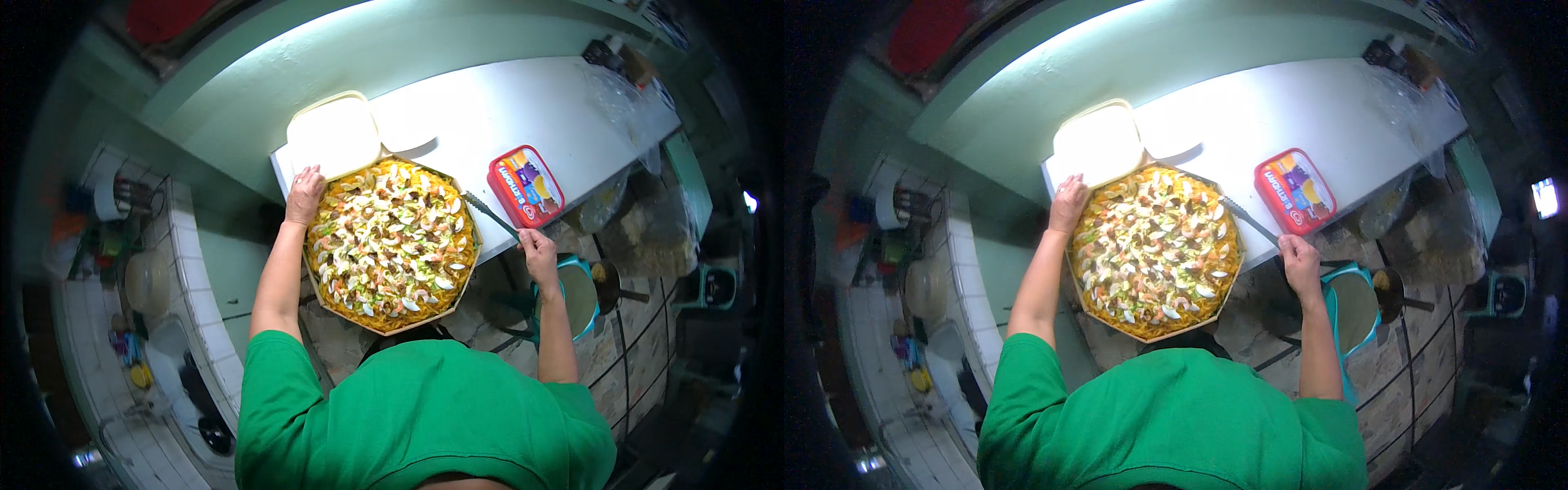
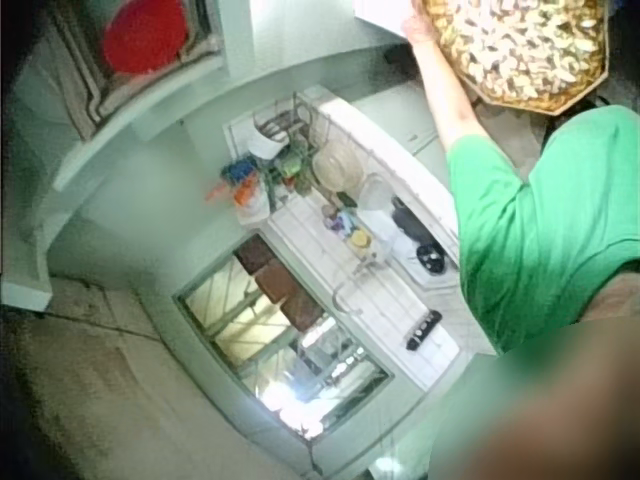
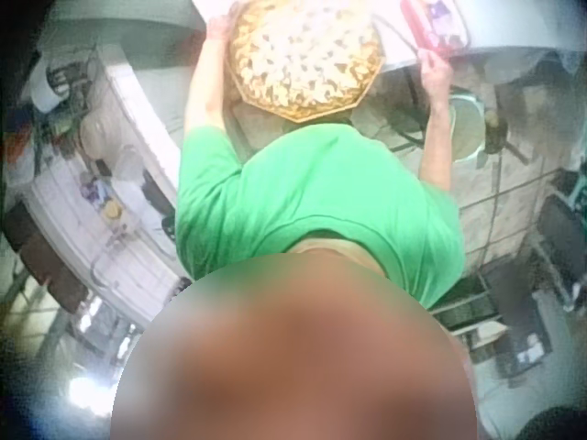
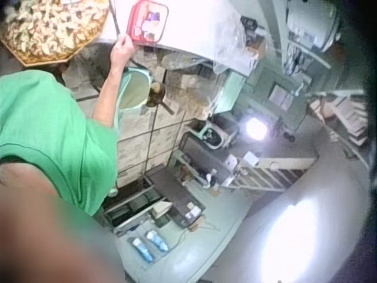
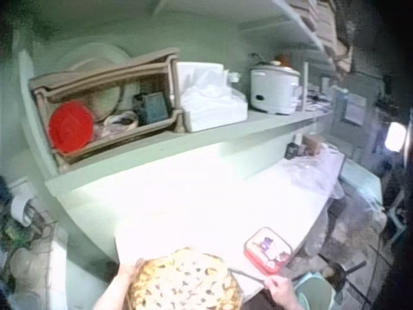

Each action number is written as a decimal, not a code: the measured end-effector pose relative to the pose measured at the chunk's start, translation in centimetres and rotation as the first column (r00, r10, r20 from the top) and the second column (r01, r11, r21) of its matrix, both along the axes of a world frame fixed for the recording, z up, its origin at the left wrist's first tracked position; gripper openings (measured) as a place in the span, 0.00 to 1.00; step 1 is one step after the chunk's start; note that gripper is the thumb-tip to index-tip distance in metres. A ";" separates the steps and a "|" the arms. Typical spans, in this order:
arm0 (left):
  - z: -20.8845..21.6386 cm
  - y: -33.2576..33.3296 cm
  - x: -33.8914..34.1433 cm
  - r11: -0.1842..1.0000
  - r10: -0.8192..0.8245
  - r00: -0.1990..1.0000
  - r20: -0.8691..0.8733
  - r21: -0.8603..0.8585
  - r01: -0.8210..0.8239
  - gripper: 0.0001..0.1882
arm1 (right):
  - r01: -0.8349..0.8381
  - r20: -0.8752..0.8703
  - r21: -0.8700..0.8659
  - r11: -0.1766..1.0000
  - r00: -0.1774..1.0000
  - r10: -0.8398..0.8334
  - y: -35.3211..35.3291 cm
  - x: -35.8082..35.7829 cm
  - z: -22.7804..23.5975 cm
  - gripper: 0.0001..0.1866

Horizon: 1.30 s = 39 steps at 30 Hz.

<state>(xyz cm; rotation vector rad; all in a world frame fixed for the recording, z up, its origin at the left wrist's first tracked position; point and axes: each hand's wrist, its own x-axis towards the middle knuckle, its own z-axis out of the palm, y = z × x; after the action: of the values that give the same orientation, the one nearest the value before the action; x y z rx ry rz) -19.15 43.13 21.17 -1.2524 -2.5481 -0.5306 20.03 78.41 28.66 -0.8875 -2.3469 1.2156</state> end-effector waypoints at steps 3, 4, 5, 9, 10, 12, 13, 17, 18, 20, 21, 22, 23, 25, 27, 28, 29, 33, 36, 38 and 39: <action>-0.6 1.5 -2.2 0.999 0.012 1.000 -0.014 0.043 -0.011 0.09 | 0.073 0.031 -0.012 0.997 0.997 -0.073 -1.5 1.6 0.9 0.17; -0.7 2.0 -2.7 0.998 -0.021 0.999 -0.025 0.053 0.022 0.09 | 0.091 0.030 -0.020 0.996 0.995 -0.090 -2.0 2.1 1.1 0.17; -0.6 2.4 -3.2 0.997 -0.050 0.998 -0.030 0.057 0.051 0.09 | 0.098 0.014 -0.021 0.995 0.995 -0.097 -2.6 2.5 1.2 0.17; 1.1 3.2 -3.7 0.990 -0.138 0.990 0.031 0.022 0.137 0.08 | 0.139 0.015 -0.103 0.985 0.990 -0.139 -3.8 3.5 0.8 0.16; 2.1 3.5 -4.1 0.988 -0.147 0.983 0.112 -0.031 0.152 0.07 | 0.144 0.017 -0.133 0.981 0.990 -0.143 -3.9 3.4 0.4 0.16; 4.0 4.8 -3.9 0.994 -0.077 0.994 0.076 -0.066 0.082 0.09 | 0.124 -0.032 -0.189 0.974 0.991 -0.132 -3.5 2.6 -0.6 0.16; 4.7 6.3 -3.8 0.997 -0.036 0.998 0.045 -0.067 0.039 0.11 | 0.172 -0.014 -0.288 0.942 0.983 -0.184 -3.2 1.5 -1.4 0.16; 4.2 16.3 -2.4 0.959 -0.148 0.986 0.072 0.253 0.125 0.12 | 0.018 -0.234 -0.072 0.997 0.972 -0.035 -1.3 -4.5 -4.8 0.15; 3.4 18.5 -2.0 0.958 -0.190 0.982 0.019 0.222 0.181 0.12 | 0.005 -0.186 0.008 1.000 0.983 -0.003 -0.9 -6.4 -5.5 0.15; 1.5 22.6 -2.1 0.984 -0.163 0.986 0.037 -0.064 0.165 0.14 | -0.039 -0.096 0.150 0.988 0.994 0.053 0.0 -9.5 -6.4 0.16; 0.5 24.3 -2.5 0.963 -0.159 0.982 0.102 -0.205 0.177 0.15 | -0.055 -0.016 0.194 0.980 0.998 0.059 0.2 -10.7 -6.7 0.17; -0.6 25.7 -2.7 0.959 -0.105 0.994 0.040 -0.260 0.112 0.16 | -0.086 -0.005 0.299 0.950 0.996 0.092 0.3 -11.7 -6.8 0.18; -1.7 26.9 -2.9 0.950 -0.053 0.998 -0.022 -0.310 0.043 0.17 | -0.107 0.054 0.373 0.921 0.994 0.093 0.4 -12.7 -6.8 0.18; -3.4 28.5 -3.5 0.933 0.031 0.999 -0.013 -0.358 -0.034 0.18 | -0.160 0.100 0.368 0.916 0.986 0.132 0.9 -14.2 -6.5 0.21; -4.3 29.0 -4.2 0.926 0.105 0.985 0.136 -0.375 -0.047 0.19 | -0.216 0.105 0.351 0.911 0.976 0.191 1.8 -15.7 -6.2 0.22; -4.3 29.1 -4.5 0.919 0.120 0.983 0.140 -0.390 -0.057 0.19 | -0.251 0.150 0.372 0.894 0.966 0.209 2.1 -16.5 -6.2 0.23; -4.2 29.0 -4.5 0.938 0.108 0.987 0.117 -0.340 -0.063 0.19 | -0.270 0.198 0.356 0.895 0.957 0.211 2.5 -17.5 -6.3 0.23; -1.6 27.1 -2.8 0.982 0.004 0.994 0.106 -0.186 0.016 0.24 | -0.327 0.306 0.288 0.900 0.922 0.237 2.8 -23.2 -8.1 0.24; 1.3 24.9 -0.4 0.989 -0.145 0.959 0.245 0.035 0.141 0.28 | -0.340 0.322 0.206 0.918 0.909 0.264 3.1 -27.7 -9.5 0.25; 2.6 21.0 0.9 0.954 -0.116 0.953 0.281 0.300 0.028 0.21 | -0.333 0.272 0.351 0.875 0.931 0.244 3.9 -29.1 -9.6 0.22; 3.0 18.0 1.3 0.900 -0.108 0.973 0.207 0.437 0.007 0.18 | -0.281 0.058 0.456 0.844 0.956 0.286 4.6 -28.6 -9.5 0.17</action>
<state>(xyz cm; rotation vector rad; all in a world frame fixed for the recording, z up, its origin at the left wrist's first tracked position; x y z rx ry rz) -17.90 61.16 24.20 -1.1544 -2.3711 -1.2418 -8.59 83.01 19.12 -0.3790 -2.6566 0.6874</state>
